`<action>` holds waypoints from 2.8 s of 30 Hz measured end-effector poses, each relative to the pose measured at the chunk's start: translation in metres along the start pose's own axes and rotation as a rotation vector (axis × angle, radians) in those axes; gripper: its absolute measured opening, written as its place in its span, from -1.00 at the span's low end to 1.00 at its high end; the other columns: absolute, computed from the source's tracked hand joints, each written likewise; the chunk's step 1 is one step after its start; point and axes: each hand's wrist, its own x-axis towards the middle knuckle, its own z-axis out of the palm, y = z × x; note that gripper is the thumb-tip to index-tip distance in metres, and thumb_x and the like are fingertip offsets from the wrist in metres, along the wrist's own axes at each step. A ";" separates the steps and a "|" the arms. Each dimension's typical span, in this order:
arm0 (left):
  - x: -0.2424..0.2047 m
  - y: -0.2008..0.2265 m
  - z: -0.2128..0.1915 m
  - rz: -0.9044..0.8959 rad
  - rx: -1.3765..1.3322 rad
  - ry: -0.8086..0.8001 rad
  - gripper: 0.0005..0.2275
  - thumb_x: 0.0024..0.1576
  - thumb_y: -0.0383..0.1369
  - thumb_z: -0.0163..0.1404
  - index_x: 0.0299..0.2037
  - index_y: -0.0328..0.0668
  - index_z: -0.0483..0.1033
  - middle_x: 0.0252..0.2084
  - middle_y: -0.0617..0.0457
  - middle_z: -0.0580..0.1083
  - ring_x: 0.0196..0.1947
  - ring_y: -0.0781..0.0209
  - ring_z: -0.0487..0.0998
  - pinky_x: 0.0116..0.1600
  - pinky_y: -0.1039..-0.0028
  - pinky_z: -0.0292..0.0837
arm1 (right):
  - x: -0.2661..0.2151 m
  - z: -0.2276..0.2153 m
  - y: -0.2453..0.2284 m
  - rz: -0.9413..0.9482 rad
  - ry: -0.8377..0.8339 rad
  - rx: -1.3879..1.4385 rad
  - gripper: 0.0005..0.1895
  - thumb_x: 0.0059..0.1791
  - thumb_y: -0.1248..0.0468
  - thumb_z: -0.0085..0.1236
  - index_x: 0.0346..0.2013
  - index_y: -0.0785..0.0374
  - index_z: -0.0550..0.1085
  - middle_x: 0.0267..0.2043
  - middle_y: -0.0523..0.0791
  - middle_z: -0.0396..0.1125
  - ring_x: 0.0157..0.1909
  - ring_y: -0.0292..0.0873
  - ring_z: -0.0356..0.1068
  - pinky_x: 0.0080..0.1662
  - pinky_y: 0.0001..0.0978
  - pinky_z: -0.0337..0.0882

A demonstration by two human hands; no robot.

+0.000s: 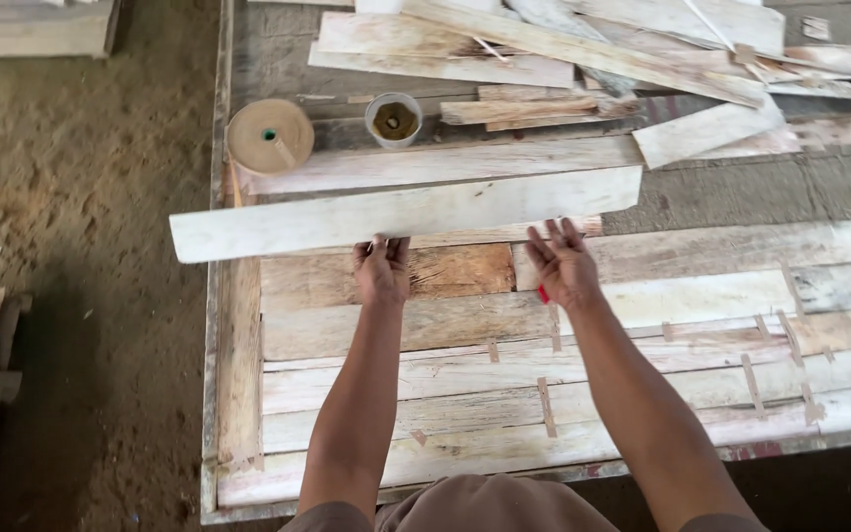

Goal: The person uses a red utility knife to trim the edges of several light-colored wooden planks on a workbench. They repeatedly position each plank, score or shave its edges, and place trimmed pieces aside. A spool of twine and a small container are visible nearby.

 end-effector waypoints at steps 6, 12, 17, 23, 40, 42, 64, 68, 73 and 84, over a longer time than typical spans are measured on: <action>0.003 0.015 -0.020 -0.026 0.008 0.014 -0.93 0.31 -0.52 -0.10 -0.11 -0.11 0.38 -0.12 -0.17 0.53 -0.09 -0.34 0.63 0.11 -0.23 0.61 | -0.010 -0.015 0.030 0.021 -0.117 0.002 -0.60 0.11 0.45 0.00 0.12 -0.09 0.53 0.30 -0.11 0.36 0.26 0.26 0.37 0.23 0.28 0.46; 0.013 0.018 -0.032 -0.029 -0.004 0.009 -0.92 0.32 -0.51 -0.11 -0.09 -0.07 0.37 -0.09 -0.16 0.52 -0.07 -0.32 0.62 0.11 -0.23 0.59 | -0.016 -0.008 0.031 0.024 -0.151 -0.065 -0.59 0.13 0.42 -0.04 0.16 -0.12 0.50 0.31 -0.14 0.36 0.26 0.21 0.39 0.25 0.24 0.46; -0.006 0.024 -0.018 -0.072 0.021 0.015 -0.93 0.32 -0.49 -0.11 -0.07 -0.10 0.36 -0.08 -0.16 0.48 -0.09 -0.28 0.63 0.12 -0.21 0.61 | -0.021 0.003 0.025 0.033 -0.110 -0.105 -0.65 0.14 0.35 0.01 0.12 -0.17 0.52 0.28 -0.17 0.39 0.21 0.16 0.44 0.22 0.18 0.50; -0.032 0.034 0.055 -0.118 0.194 -0.133 -0.88 0.32 -0.44 -0.06 0.01 -0.09 0.35 -0.07 -0.07 0.44 -0.09 -0.13 0.64 0.18 -0.14 0.55 | 0.013 0.019 -0.017 -0.002 0.004 -0.083 -0.93 0.15 0.11 0.06 -0.18 -0.21 0.50 0.07 -0.24 0.51 0.01 0.02 0.57 0.05 -0.04 0.66; 0.063 -0.058 0.022 -0.296 0.458 -0.153 -0.84 0.37 -0.28 -0.07 0.09 0.00 0.34 0.07 -0.03 0.56 0.05 -0.08 0.62 0.17 0.14 0.46 | 0.146 -0.059 -0.052 0.040 0.264 -0.246 -0.82 0.13 0.05 0.22 -0.17 -0.16 0.35 -0.27 -0.22 0.36 -0.15 -0.18 0.52 -0.03 -0.26 0.61; 0.085 -0.055 0.010 -0.196 0.390 -0.039 -0.92 0.31 -0.34 -0.02 -0.05 0.06 0.36 -0.12 0.09 0.52 -0.08 -0.03 0.65 0.09 0.20 0.56 | 0.157 -0.068 -0.057 0.068 0.310 -0.253 -0.86 0.17 0.08 0.08 -0.20 -0.17 0.30 -0.22 -0.23 0.31 -0.15 -0.23 0.46 -0.01 -0.36 0.57; 0.111 0.070 0.018 -0.028 0.736 0.392 -0.83 0.32 -0.31 -0.12 -0.19 -0.27 0.36 -0.44 -0.10 0.50 -0.54 0.19 0.62 -0.34 0.29 0.78 | 0.204 -0.085 -0.020 0.263 0.386 -0.464 -0.72 0.20 0.16 -0.04 0.12 0.00 0.11 -0.20 -0.17 0.31 -0.18 -0.27 0.57 -0.10 -0.32 0.77; 0.119 0.072 0.005 -0.011 0.741 0.378 -0.83 0.35 -0.31 -0.19 -0.12 -0.28 0.32 -0.35 -0.16 0.55 -0.45 0.04 0.70 -0.28 0.32 0.76 | 0.204 -0.080 -0.017 0.264 0.375 -0.537 -0.76 0.20 0.13 -0.03 0.07 -0.01 0.15 -0.33 -0.15 0.33 -0.27 -0.24 0.52 -0.19 -0.37 0.74; 0.127 0.082 -0.003 -0.019 0.743 0.378 -0.81 0.35 -0.27 -0.22 -0.11 -0.26 0.31 -0.34 -0.17 0.58 -0.43 0.04 0.71 -0.28 0.35 0.76 | 0.215 -0.085 -0.003 0.272 0.366 -0.559 -0.82 0.20 0.10 -0.03 -0.03 -0.02 0.18 -0.38 -0.13 0.35 -0.31 -0.22 0.49 -0.21 -0.40 0.70; 0.131 0.093 0.001 -0.039 0.771 0.371 -0.80 0.37 -0.26 -0.25 -0.08 -0.24 0.31 -0.26 -0.18 0.56 -0.37 0.02 0.72 -0.26 0.38 0.75 | 0.205 -0.066 0.001 0.314 0.371 -0.720 -0.82 0.19 0.06 -0.04 -0.14 0.06 0.32 -0.48 -0.14 0.35 -0.44 -0.25 0.42 -0.36 -0.44 0.62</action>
